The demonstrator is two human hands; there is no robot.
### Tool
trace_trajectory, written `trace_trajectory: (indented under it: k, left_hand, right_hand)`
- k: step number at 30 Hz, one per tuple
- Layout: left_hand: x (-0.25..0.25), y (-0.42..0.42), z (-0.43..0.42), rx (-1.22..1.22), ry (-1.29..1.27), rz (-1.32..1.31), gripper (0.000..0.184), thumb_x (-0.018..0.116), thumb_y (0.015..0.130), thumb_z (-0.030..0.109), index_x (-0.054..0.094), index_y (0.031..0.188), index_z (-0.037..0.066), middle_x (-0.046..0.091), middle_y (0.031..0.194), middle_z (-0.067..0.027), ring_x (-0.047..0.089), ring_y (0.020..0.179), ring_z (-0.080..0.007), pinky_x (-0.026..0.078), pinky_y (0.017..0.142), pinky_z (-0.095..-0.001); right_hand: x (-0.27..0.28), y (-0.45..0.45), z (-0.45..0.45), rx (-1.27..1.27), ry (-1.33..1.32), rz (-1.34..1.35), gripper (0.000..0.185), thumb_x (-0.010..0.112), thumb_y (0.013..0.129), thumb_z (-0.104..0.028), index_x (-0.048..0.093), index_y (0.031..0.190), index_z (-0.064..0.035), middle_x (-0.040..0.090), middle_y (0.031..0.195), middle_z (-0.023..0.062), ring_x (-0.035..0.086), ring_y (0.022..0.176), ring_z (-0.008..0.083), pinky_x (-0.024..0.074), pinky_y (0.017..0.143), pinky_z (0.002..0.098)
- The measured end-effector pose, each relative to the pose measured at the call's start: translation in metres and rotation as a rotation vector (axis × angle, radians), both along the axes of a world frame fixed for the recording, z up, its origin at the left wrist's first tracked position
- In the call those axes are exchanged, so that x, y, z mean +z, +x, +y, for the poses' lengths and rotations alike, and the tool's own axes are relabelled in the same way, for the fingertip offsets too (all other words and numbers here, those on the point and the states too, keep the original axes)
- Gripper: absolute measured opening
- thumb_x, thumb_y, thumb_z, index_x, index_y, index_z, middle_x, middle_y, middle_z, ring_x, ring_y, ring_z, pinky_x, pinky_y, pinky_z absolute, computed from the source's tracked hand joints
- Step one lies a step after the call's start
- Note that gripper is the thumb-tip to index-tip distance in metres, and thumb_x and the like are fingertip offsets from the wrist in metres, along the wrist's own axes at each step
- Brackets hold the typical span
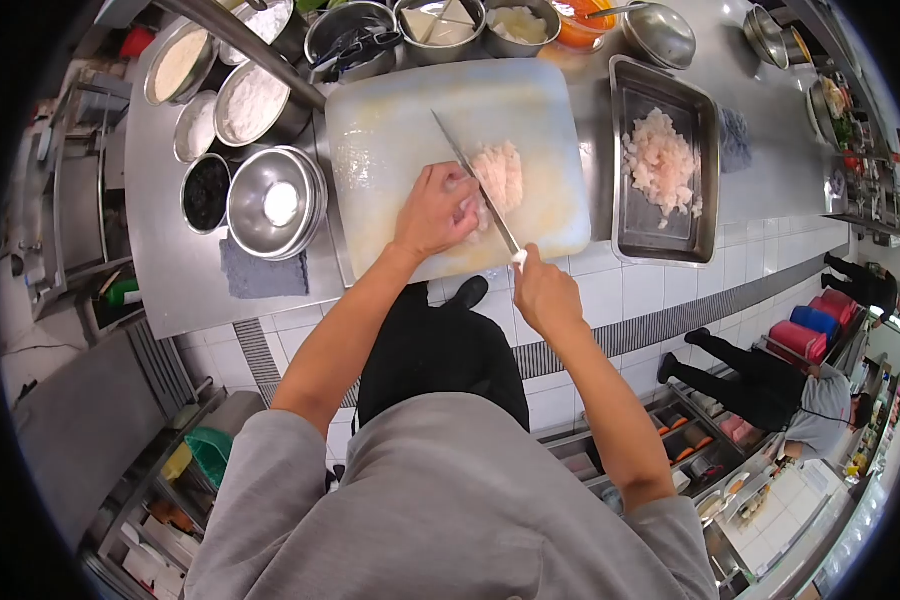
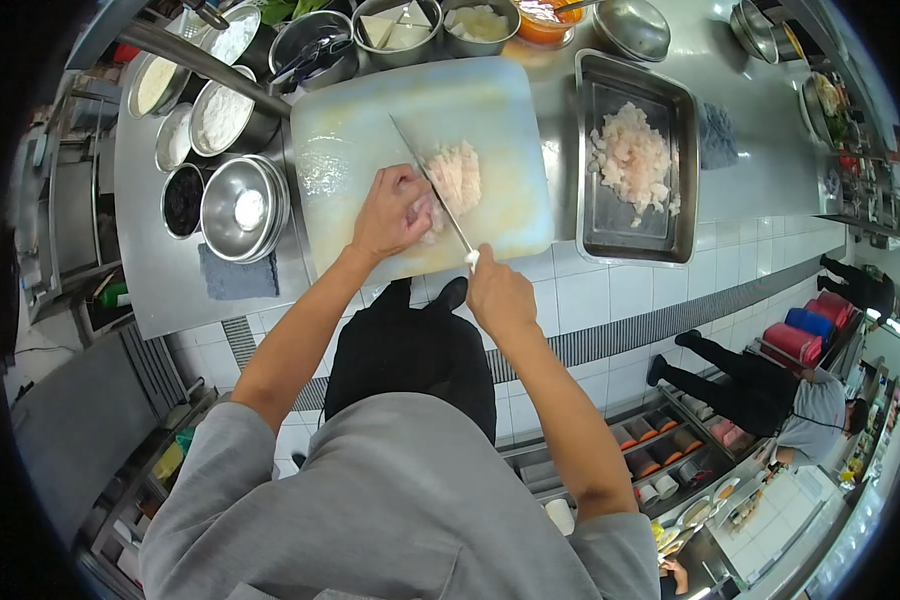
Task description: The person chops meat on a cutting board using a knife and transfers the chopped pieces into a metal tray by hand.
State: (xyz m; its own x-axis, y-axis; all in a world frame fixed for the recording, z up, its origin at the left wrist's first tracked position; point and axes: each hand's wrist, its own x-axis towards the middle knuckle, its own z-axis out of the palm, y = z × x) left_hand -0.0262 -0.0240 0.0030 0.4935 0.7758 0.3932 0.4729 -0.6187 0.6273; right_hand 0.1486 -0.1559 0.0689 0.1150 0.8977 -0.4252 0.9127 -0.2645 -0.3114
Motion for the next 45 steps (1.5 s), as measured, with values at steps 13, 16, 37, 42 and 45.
trace_trajectory:
  k: [13,16,37,42,45]
  left_hand:
    - [0.004,-0.014,0.004,-0.114,-0.005,-0.012,0.032,0.064,0.074,0.013,0.065,0.106,0.008,0.055,0.111,-0.014,0.054,0.105,-0.0333,0.049,0.092,-0.0423]
    - [0.005,-0.011,0.005,-0.1,-0.001,-0.019,0.032,0.065,0.074,0.013,0.065,0.106,0.009,0.056,0.112,-0.0133,0.055,0.104,-0.0327,0.049,0.091,-0.0418]
    - [-0.002,-0.009,0.006,-0.023,0.016,-0.035,0.031,0.068,0.072,0.011,0.065,0.102,0.01,0.057,0.108,-0.011,0.055,0.101,-0.032,0.049,0.089,-0.0416]
    - [0.0,-0.01,0.0,-0.034,-0.01,0.014,0.032,0.069,0.071,0.011,0.065,0.102,0.009,0.056,0.109,-0.0112,0.055,0.102,-0.0318,0.048,0.09,-0.0429]
    - [0.0,-0.018,-0.001,-0.003,-0.017,-0.084,0.031,0.07,0.071,0.012,0.066,0.102,0.009,0.056,0.111,-0.0117,0.055,0.103,-0.0316,0.047,0.091,-0.0429]
  right_hand:
    - [0.058,-0.008,-0.012,0.048,-0.006,-0.068,0.025,0.053,0.096,-0.02,0.051,0.112,0.0004,0.067,0.071,0.0255,0.068,0.066,0.0435,0.054,0.062,0.0526]
    - [0.053,-0.009,-0.016,0.024,-0.042,-0.047,0.024,0.052,0.095,-0.017,0.051,0.112,0.0005,0.067,0.072,0.0258,0.069,0.067,0.0429,0.0542,0.062,0.0522]
    - [0.0,-0.011,-0.003,-0.007,-0.042,-0.008,0.028,0.05,0.099,-0.024,0.051,0.113,0.0008,0.068,0.077,0.0278,0.068,0.071,0.0451,0.0539,0.066,0.0539]
    - [-0.009,-0.012,0.019,0.021,0.072,-0.003,0.029,0.051,0.099,-0.026,0.05,0.114,0.0,0.068,0.073,0.0266,0.068,0.07,0.0449,0.0538,0.065,0.0536]
    - [0.019,-0.011,0.022,0.042,0.048,-0.021,0.029,0.052,0.099,-0.026,0.05,0.114,-0.0004,0.068,0.073,0.026,0.068,0.069,0.0443,0.0537,0.064,0.0532]
